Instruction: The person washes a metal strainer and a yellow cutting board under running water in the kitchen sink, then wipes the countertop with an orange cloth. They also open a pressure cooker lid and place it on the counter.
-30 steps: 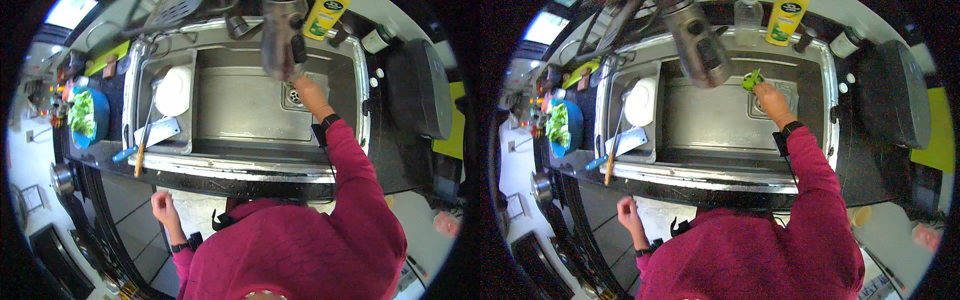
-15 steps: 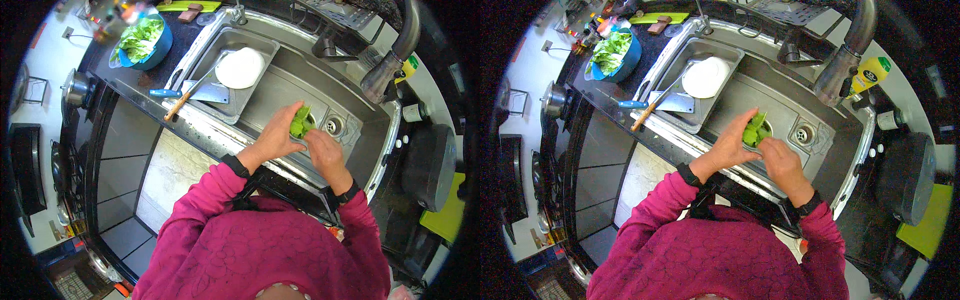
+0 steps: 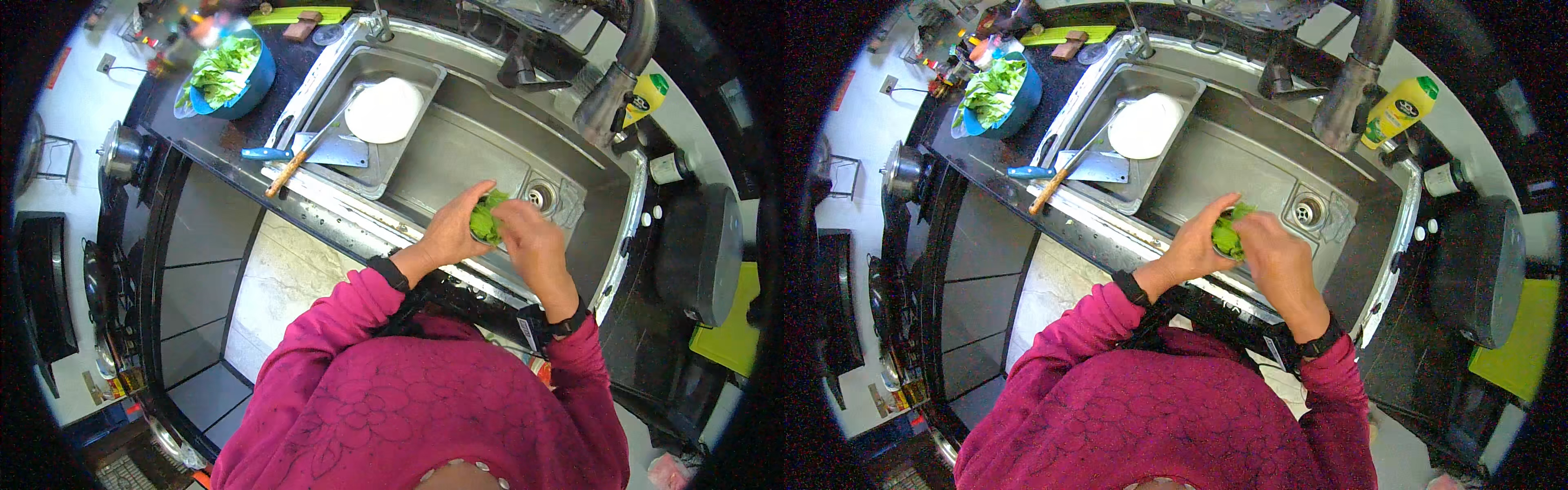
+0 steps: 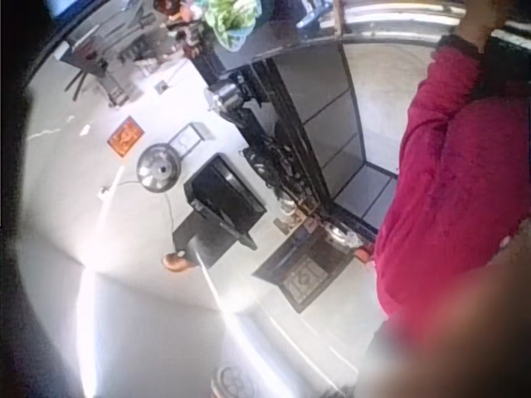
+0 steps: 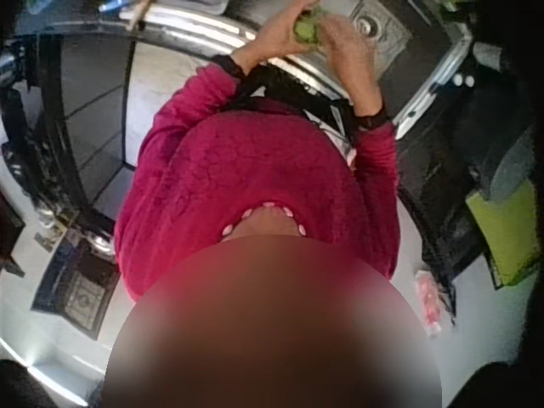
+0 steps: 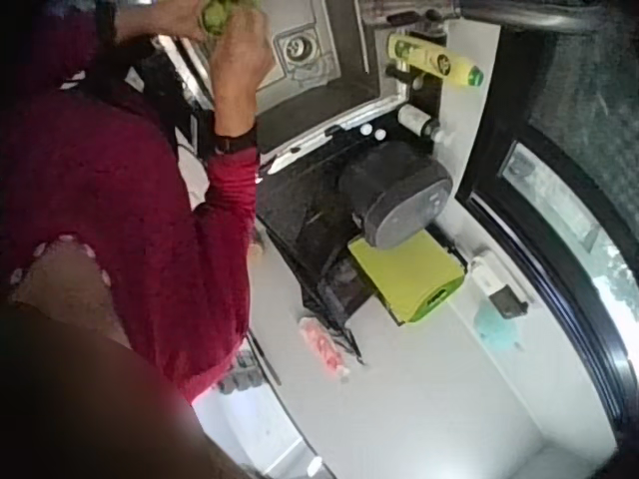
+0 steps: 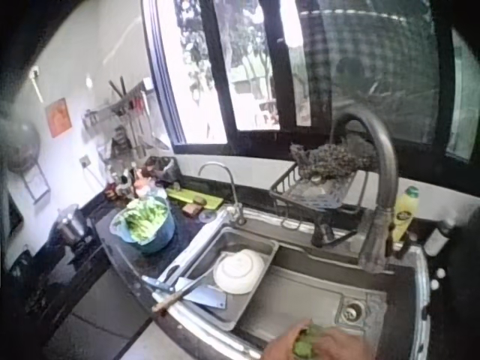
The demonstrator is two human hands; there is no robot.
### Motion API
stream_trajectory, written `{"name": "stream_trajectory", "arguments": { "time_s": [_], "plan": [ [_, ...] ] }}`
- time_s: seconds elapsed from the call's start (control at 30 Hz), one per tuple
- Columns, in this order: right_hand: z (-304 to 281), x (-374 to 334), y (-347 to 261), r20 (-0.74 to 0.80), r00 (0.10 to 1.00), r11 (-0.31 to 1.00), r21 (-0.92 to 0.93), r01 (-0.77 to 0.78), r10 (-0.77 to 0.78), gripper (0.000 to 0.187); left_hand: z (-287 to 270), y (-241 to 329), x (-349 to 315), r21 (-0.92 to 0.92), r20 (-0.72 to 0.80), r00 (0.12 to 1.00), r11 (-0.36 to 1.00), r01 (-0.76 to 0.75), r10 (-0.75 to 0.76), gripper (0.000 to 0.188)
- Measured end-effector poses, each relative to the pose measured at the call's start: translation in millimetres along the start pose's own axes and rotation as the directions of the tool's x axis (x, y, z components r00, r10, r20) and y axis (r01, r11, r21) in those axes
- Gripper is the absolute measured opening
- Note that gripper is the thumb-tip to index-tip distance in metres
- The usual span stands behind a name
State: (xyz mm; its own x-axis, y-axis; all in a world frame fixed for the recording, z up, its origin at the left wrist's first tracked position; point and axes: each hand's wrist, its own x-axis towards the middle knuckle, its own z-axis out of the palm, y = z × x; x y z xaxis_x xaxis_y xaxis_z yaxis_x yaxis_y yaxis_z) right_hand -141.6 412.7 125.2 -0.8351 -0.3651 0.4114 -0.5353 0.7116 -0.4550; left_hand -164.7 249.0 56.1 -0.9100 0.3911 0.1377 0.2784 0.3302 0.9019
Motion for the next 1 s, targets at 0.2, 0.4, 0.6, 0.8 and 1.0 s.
{"name": "stream_trajectory", "arguments": {
  "time_s": [0.2,0.4,0.6,0.8,1.0],
  "plan": [
    [-11.5,-2.5,-1.3,-0.164,0.961,0.967,0.157,-0.198,0.224,0.017,-10.5,-1.0,1.2,-0.018,0.011,1.0,0.999,0.029,-0.028,0.092],
    [34.7,-7.1,15.9,0.096,0.704,0.415,0.749,-0.517,0.704,0.023,-39.7,5.7,10.6,-0.056,-0.015,0.998,0.997,-0.056,0.055,0.087],
    [84.7,5.3,-15.5,0.633,0.691,-0.62,0.709,-0.336,0.349,0.054,-75.3,2.9,29.0,-0.107,0.029,0.993,0.988,-0.114,0.117,0.077],
    [123.2,48.8,-62.4,0.548,0.515,-0.647,0.763,0.016,0.659,0.049,-140.4,-21.6,45.4,-0.137,0.202,0.928,0.947,-0.291,0.314,0.082],
    [164.7,75.3,-89.0,0.388,0.575,-0.594,0.773,0.222,0.72,0.057,-259.3,-106.3,87.8,-0.069,0.243,0.968,0.997,-0.046,0.062,0.068]
  ]
}}
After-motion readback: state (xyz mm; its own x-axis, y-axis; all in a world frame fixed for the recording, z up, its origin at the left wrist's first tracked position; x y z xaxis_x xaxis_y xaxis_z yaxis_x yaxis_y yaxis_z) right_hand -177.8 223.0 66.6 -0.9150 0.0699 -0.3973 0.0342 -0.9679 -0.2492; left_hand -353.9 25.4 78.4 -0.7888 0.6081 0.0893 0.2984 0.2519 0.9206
